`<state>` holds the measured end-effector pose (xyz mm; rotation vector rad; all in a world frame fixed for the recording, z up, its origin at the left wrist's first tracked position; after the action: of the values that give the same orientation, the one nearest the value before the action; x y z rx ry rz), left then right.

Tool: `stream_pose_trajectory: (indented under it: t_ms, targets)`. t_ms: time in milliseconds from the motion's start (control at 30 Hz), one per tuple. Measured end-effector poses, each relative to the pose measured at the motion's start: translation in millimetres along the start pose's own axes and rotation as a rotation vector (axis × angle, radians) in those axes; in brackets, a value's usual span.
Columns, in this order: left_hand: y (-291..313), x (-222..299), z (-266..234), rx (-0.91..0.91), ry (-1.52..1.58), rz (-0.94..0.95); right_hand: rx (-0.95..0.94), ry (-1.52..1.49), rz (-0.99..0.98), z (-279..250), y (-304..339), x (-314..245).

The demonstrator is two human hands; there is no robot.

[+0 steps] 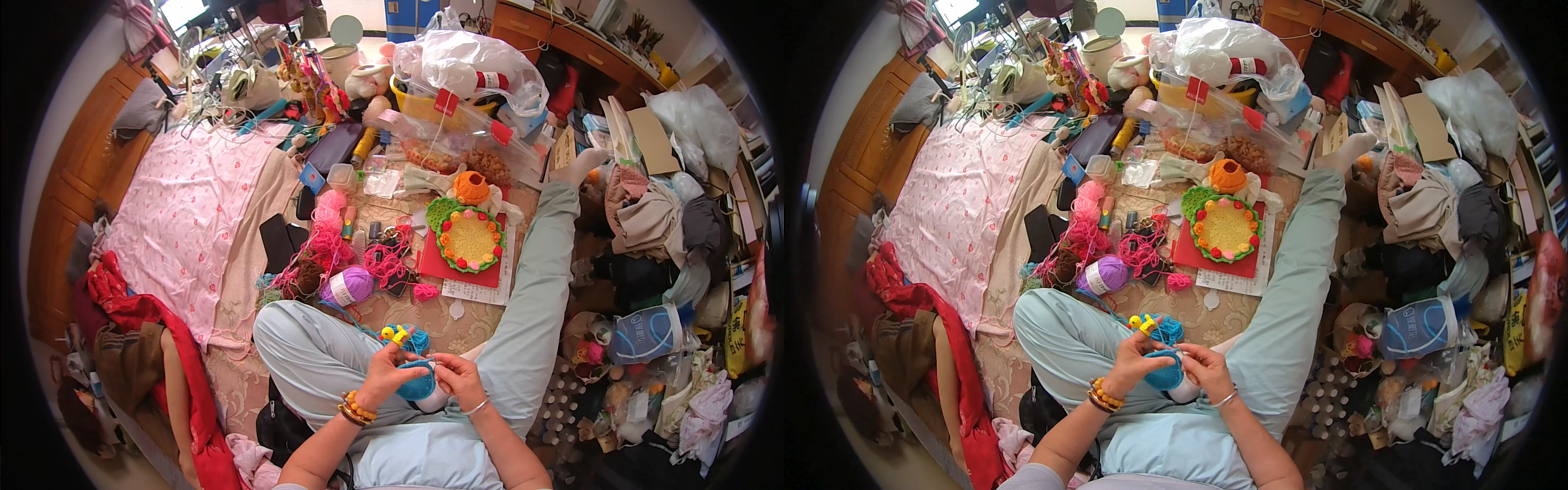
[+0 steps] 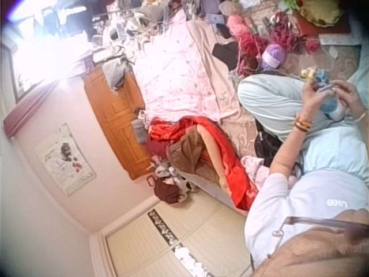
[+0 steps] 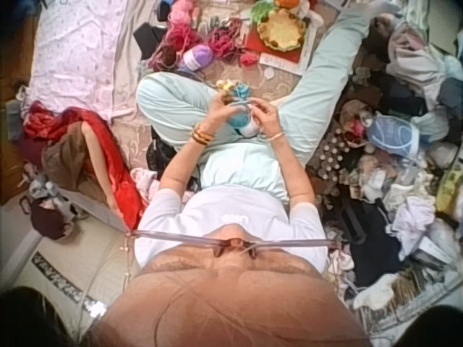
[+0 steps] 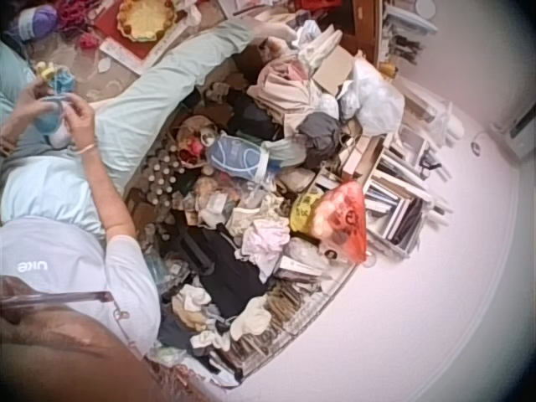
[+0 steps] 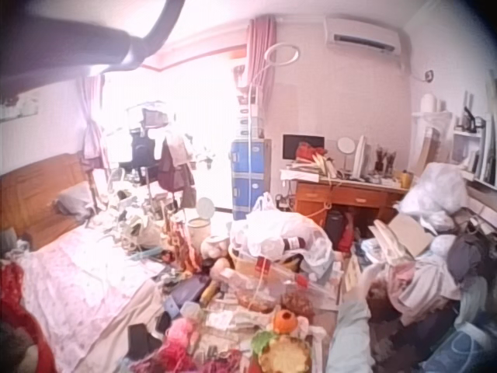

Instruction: The person is crocheting a small blue and yellow object using a hook and yarn. They use scissors to cut yarn, pick up small yellow yarn pieces by hand, and handle a small brown crocheted item while sitting on the floor.

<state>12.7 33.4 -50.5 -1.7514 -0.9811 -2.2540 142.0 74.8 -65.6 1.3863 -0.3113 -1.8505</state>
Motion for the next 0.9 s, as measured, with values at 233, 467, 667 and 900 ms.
stream_pose_trajectory:
  t_ms: [233, 467, 667, 900]
  targets:
    - [1, -3, 5, -0.049, 0.034, 0.025, 0.11, 0.075, -0.18, 4, 1, -12]
    - [3, 0, 5, 0.026, -0.048, 0.041, 0.305, -0.004, -0.212, -16, -5, -12]
    - [-4, -7, 2, 0.03, -0.032, -0.049, 0.195, 0.039, -0.135, -11, -12, -18]
    - [-6, -9, 1, 0.054, 0.064, -0.15, 0.094, -0.035, -0.083, -1, -16, -20]
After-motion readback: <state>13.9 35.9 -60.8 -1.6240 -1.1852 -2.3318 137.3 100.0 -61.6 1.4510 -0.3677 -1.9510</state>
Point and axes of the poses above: each hand's wrist, its own y-axis away from the middle knuckle, its own z-axis out of the palm, x = y × z, the point moved 8 cm from there along -y, towards the middle knuckle, and after that the axes turned 15 degrees about x, right-handed, at the moved point
